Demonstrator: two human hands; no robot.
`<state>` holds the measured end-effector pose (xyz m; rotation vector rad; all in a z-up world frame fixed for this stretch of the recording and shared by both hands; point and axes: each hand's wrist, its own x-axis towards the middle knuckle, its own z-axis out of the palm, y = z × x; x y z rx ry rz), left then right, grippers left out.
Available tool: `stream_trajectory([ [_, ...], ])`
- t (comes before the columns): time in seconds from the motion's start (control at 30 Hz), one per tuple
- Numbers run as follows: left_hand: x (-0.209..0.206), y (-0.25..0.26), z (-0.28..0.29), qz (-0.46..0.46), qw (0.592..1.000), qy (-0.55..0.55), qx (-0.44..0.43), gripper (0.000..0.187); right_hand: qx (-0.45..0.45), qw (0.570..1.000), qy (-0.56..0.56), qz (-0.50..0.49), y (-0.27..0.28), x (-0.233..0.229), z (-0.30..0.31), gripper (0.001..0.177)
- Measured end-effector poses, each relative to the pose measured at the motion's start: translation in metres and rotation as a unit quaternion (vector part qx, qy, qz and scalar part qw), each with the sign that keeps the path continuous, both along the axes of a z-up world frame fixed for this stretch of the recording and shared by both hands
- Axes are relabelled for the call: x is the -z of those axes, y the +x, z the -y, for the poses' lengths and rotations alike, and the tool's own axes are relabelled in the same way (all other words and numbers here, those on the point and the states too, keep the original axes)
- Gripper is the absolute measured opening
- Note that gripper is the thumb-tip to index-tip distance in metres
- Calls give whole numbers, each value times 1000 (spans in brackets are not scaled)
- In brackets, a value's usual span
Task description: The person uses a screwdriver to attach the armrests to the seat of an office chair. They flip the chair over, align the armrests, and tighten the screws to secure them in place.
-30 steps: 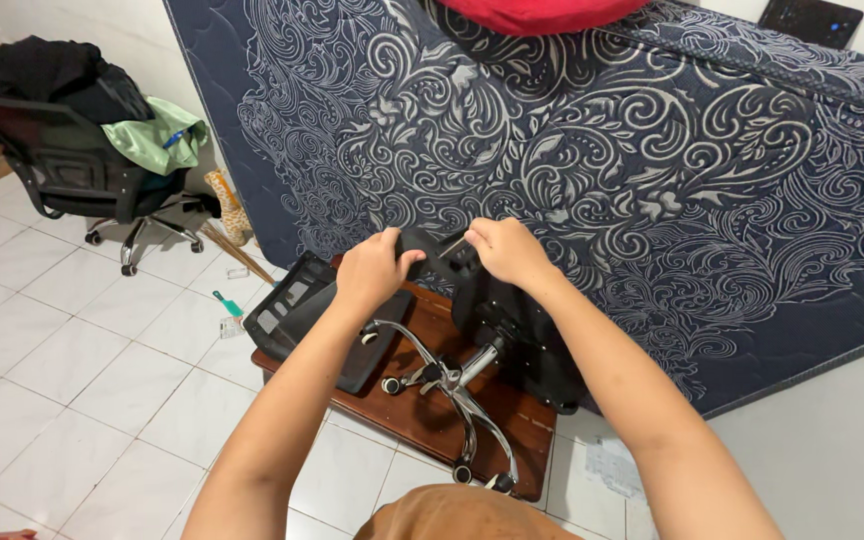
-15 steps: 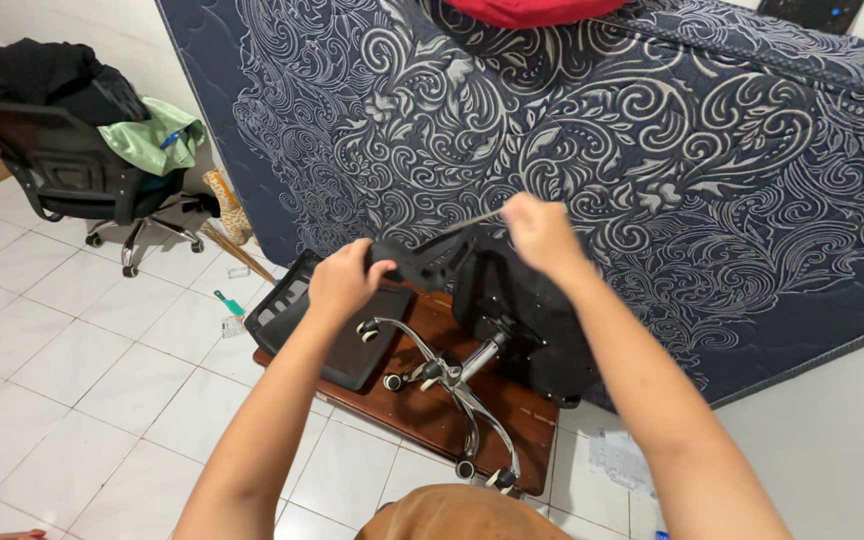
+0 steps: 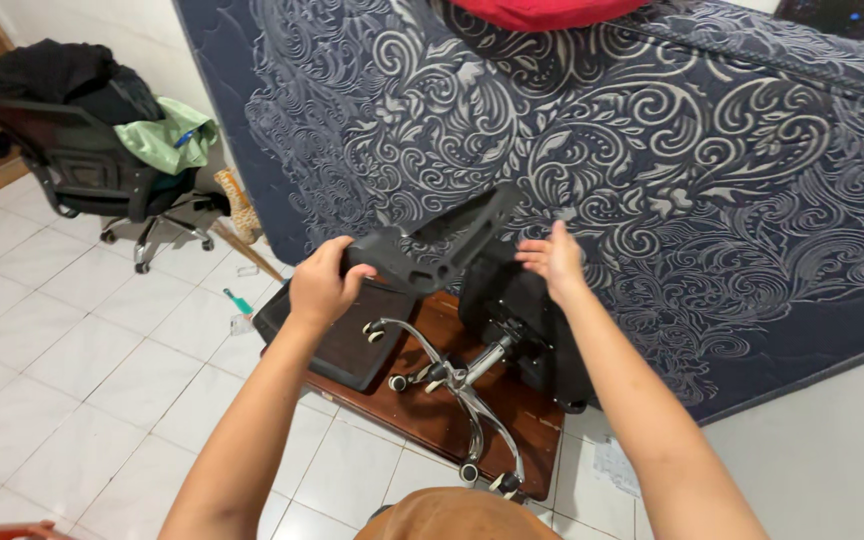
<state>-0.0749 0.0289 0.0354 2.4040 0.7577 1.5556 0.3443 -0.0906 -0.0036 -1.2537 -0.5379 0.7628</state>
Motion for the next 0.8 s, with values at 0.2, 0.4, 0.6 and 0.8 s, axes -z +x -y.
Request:
stream_trajectory([
  [0.2,6,-1,-2,10,999,35,3,50,-102,991,84,15,-47,-43,-1,41],
  [0.4,27,-16,-9,-12,1000,-6,19,52,-7,989,120,91,-72,-58,-35,35],
  [0.6,47,-36,-24,-58,980,-85,168,53,-15,970,138,201,-96,-79,-65,43],
  [0.8,56,-24,-32,-188,894,-312,260,40,-62,941,124,310,-124,-100,-83,41],
])
